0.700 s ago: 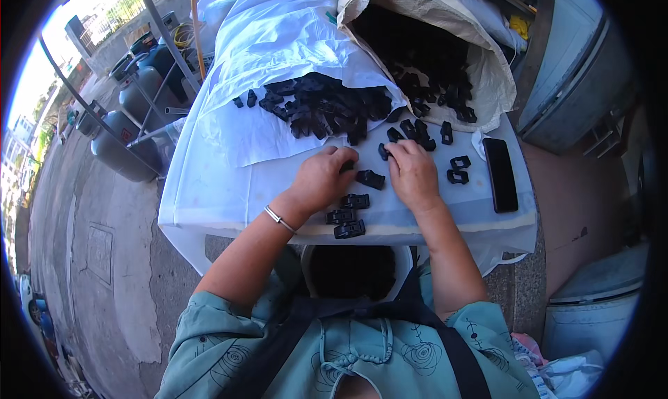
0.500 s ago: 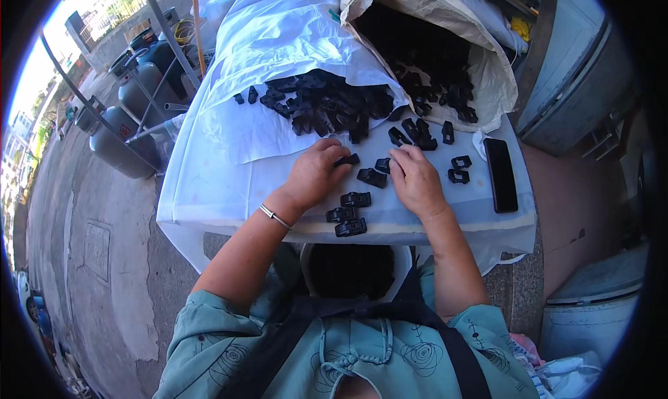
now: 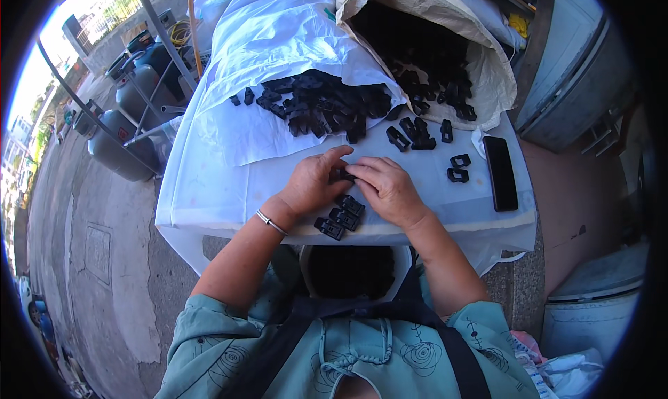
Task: Sorting and inspecting small black plastic components from a large bag on a workspace.
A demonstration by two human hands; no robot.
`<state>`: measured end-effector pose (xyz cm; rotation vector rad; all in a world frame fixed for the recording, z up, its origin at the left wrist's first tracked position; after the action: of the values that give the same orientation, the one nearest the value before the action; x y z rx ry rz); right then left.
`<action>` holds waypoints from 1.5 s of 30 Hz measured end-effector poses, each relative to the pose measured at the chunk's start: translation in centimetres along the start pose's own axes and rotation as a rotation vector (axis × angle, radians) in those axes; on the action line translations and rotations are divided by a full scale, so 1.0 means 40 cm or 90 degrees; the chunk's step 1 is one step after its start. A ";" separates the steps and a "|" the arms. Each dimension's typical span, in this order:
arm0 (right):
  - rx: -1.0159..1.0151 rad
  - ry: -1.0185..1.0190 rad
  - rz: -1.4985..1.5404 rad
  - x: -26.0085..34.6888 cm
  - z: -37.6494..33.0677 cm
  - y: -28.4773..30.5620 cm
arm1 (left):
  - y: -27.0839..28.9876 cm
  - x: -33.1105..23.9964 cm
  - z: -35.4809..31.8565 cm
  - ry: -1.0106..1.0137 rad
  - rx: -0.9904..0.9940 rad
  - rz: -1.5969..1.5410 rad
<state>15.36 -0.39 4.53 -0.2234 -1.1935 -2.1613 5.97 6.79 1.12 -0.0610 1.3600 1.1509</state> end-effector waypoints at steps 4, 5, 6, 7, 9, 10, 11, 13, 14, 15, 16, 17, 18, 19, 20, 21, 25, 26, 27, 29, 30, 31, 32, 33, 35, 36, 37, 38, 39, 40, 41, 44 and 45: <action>0.050 -0.031 -0.071 0.003 -0.004 -0.021 | 0.002 -0.004 -0.001 0.000 0.004 -0.017; 0.076 -0.046 -0.103 0.002 -0.009 -0.029 | 0.002 -0.014 0.000 -0.005 0.012 -0.012; 0.074 -0.046 -0.105 0.003 -0.014 -0.030 | 0.015 -0.029 0.004 -0.008 0.012 -0.012; 0.075 -0.048 -0.136 0.001 -0.022 -0.034 | 0.027 -0.046 0.006 -0.009 0.029 0.019; 0.075 -0.048 -0.168 -0.008 -0.027 -0.035 | 0.030 -0.051 0.017 -0.012 0.045 0.051; 0.064 -0.019 -0.136 -0.004 -0.028 -0.030 | 0.039 -0.049 0.028 -0.023 0.006 0.087; 0.052 0.008 -0.105 0.000 -0.029 -0.021 | 0.048 -0.050 0.041 -0.035 -0.033 0.122; 0.000 -0.073 -0.086 -0.045 -0.015 0.017 | 0.030 -0.070 0.072 -0.071 -0.060 0.215; -0.051 -0.152 -0.068 -0.084 -0.008 0.049 | 0.024 -0.087 0.085 -0.107 -0.090 0.308; -0.062 -0.167 -0.156 -0.093 0.008 0.072 | 0.011 -0.069 0.100 -0.104 -0.090 0.307; -0.062 -0.164 -0.155 -0.102 0.009 0.070 | 0.002 -0.061 0.115 -0.129 -0.112 0.362; -0.045 -0.179 -0.261 -0.119 0.007 0.058 | -0.004 -0.052 0.119 -0.154 -0.134 0.418; -0.029 -0.201 -0.371 -0.135 0.004 0.059 | -0.012 -0.057 0.126 -0.159 -0.130 0.416; -0.007 -0.182 -0.359 -0.131 0.002 0.058 | -0.010 -0.036 0.132 -0.090 -0.123 0.391; -0.009 -0.186 -0.361 -0.137 0.002 0.059 | -0.009 -0.014 0.134 -0.021 -0.115 0.367; 0.032 -0.213 -0.319 -0.156 -0.006 0.039 | -0.009 -0.025 0.124 -0.023 -0.111 0.366; 0.003 -0.225 -0.017 -0.143 -0.023 0.040 | 0.016 0.035 0.081 0.102 -0.049 0.034; 0.005 -0.221 -0.015 -0.141 -0.027 0.042 | 0.021 0.040 0.072 0.093 -0.035 0.073; 0.014 -0.209 -0.107 -0.140 -0.030 0.050 | 0.028 0.052 0.064 0.094 -0.038 0.074; 0.023 -0.193 -0.199 -0.135 -0.035 0.061 | 0.058 0.033 0.048 -0.004 -0.108 0.140; 0.016 -0.217 -0.261 -0.145 -0.043 0.076 | 0.061 0.017 0.043 -0.005 -0.108 0.139; 0.008 -0.241 -0.323 -0.149 -0.048 0.090 | 0.062 0.011 0.034 0.028 -0.096 0.104; 0.008 -0.242 -0.324 -0.141 -0.051 0.097 | 0.060 0.014 0.031 0.061 -0.084 0.070; 0.041 -0.298 -0.267 -0.132 -0.051 0.101 | 0.064 0.015 0.026 0.063 -0.087 0.071; 0.076 -0.352 -0.208 -0.142 -0.060 0.086 | 0.045 -0.005 0.022 -0.008 -0.044 0.163; 0.071 -0.276 -0.195 -0.132 -0.052 0.072 | 0.037 -0.005 0.024 -0.009 -0.042 0.163; 0.066 -0.202 -0.182 -0.116 -0.046 0.063 | 0.021 -0.017 0.027 -0.037 -0.036 0.144; 0.065 -0.204 -0.183 -0.124 -0.047 0.058 | 0.007 -0.030 0.028 -0.065 -0.030 0.125; 0.013 -0.161 -0.090 -0.103 -0.032 0.060 | -0.003 -0.034 0.029 -0.065 -0.027 0.124; -0.039 -0.117 0.003 -0.082 -0.023 0.066 | -0.012 -0.032 0.031 -0.047 -0.020 0.100; -0.040 -0.120 0.003 -0.078 -0.020 0.055 | -0.019 -0.028 0.032 -0.029 -0.012 0.077; -0.011 -0.038 -0.001 -0.030 -0.009 0.020 | -0.023 -0.021 0.033 -0.025 -0.002 0.071; 0.009 -0.054 -0.020 -0.031 -0.007 0.015 | -0.022 -0.019 0.033 -0.025 -0.002 0.071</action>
<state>16.71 -0.27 4.27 -0.2950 -1.2679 -2.1896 7.68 6.72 1.59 0.0361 1.3403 1.2415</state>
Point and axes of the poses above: each hand's wrist, its own z-axis towards the middle knuckle, its own y-axis out of the back of the hand, x = y × z, the point moved 10 cm from there along z, towards the middle knuckle, and after that the axes turned 3 degrees about -z, right-handed, at the moved point
